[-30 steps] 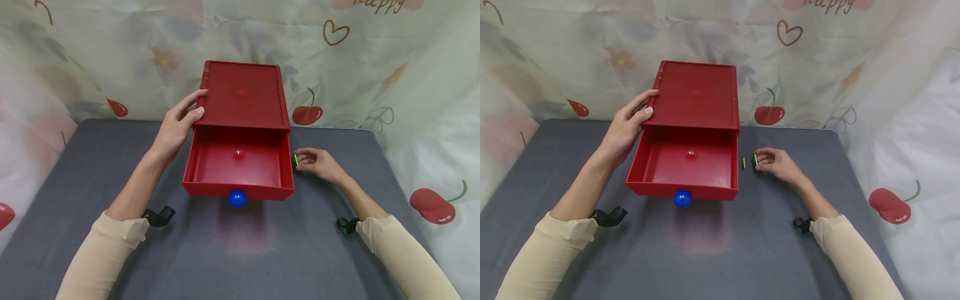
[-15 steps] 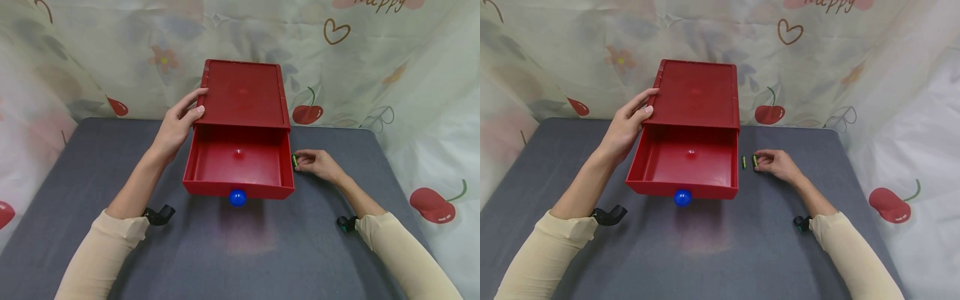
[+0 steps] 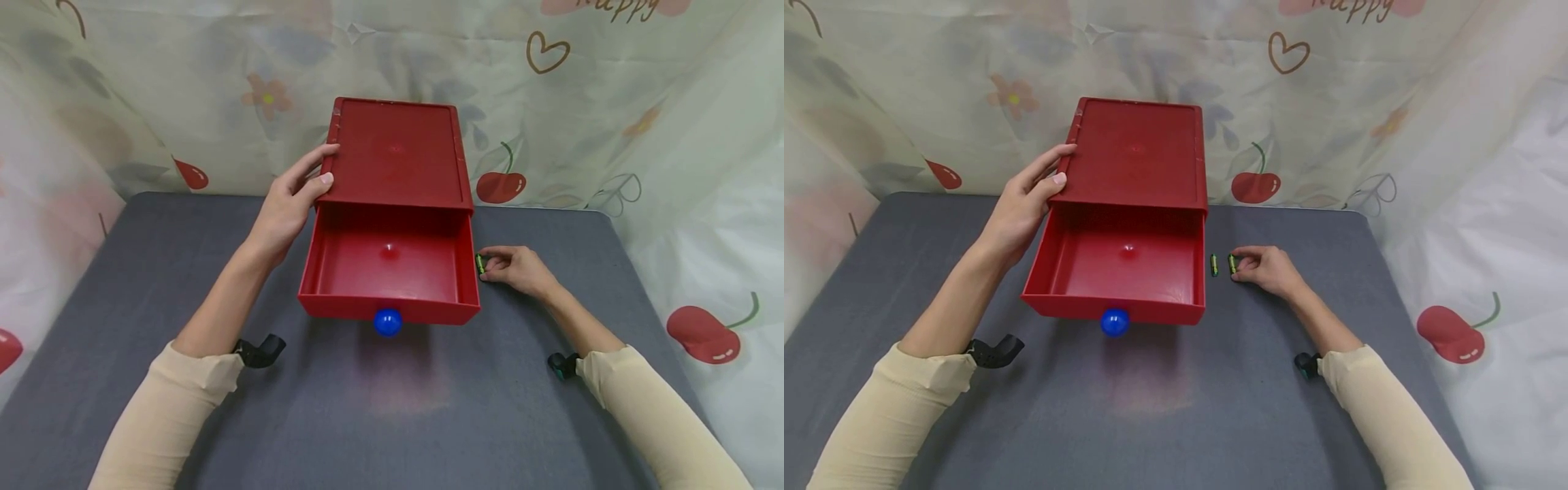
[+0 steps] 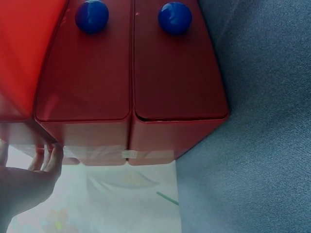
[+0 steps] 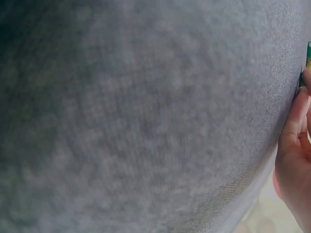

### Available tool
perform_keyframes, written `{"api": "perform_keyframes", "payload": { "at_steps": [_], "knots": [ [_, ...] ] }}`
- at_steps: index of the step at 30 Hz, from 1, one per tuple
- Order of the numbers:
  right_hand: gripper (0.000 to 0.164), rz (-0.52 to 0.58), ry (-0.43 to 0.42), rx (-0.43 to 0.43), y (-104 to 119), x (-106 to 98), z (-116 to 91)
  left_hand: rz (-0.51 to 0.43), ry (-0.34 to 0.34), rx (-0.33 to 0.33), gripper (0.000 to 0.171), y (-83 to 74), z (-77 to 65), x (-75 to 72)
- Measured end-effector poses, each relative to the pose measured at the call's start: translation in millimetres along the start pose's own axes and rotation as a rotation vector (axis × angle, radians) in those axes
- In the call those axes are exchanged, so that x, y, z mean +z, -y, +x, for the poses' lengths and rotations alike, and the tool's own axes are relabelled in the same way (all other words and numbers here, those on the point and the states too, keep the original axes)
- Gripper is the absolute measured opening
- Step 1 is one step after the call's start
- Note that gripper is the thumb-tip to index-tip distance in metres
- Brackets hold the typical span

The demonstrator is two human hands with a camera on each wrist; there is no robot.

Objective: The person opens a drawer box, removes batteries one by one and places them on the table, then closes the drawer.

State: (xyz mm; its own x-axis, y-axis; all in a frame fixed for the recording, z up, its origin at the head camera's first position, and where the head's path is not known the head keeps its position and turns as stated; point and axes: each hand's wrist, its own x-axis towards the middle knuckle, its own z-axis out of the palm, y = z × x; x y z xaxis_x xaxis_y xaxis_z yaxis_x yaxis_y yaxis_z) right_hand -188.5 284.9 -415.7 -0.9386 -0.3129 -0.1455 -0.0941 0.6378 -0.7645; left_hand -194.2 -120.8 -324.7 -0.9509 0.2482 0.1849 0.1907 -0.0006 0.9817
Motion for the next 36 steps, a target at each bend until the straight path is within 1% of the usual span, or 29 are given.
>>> {"api": "perform_keyframes", "payload": {
  "at_steps": [7, 8, 12, 18, 25, 31, 36],
  "knots": [
    [0.046, 0.003, -0.001, 0.000, -32, 2, 12, -0.002, -0.001, -0.003, 0.048, -0.4, 0.0, 0.3],
    [0.045, 0.008, -0.001, 0.004, -33, 2, 12, -0.003, -0.001, -0.004, 0.048, -0.6, 0.0, 0.2],
    [0.044, 0.026, 0.005, 0.003, -34, 1, 13, 0.000, 0.000, -0.004, 0.048, -1.0, -0.1, -0.4],
    [0.047, 0.064, 0.017, -0.017, -35, -1, 13, -0.007, 0.005, -0.002, 0.049, -0.6, -0.2, -0.1],
    [0.045, 0.101, 0.039, -0.016, -35, -2, 2, -0.005, 0.004, -0.005, 0.049, -0.1, -0.7, 0.2],
    [0.045, 0.119, 0.002, -0.027, -31, -1, -12, -0.002, 0.000, -0.006, 0.049, -0.2, -0.8, 0.0],
    [0.044, 0.135, -0.030, -0.012, -22, -1, -22, -0.006, 0.002, -0.003, 0.049, 0.0, -0.6, 0.3]
  ]
}}
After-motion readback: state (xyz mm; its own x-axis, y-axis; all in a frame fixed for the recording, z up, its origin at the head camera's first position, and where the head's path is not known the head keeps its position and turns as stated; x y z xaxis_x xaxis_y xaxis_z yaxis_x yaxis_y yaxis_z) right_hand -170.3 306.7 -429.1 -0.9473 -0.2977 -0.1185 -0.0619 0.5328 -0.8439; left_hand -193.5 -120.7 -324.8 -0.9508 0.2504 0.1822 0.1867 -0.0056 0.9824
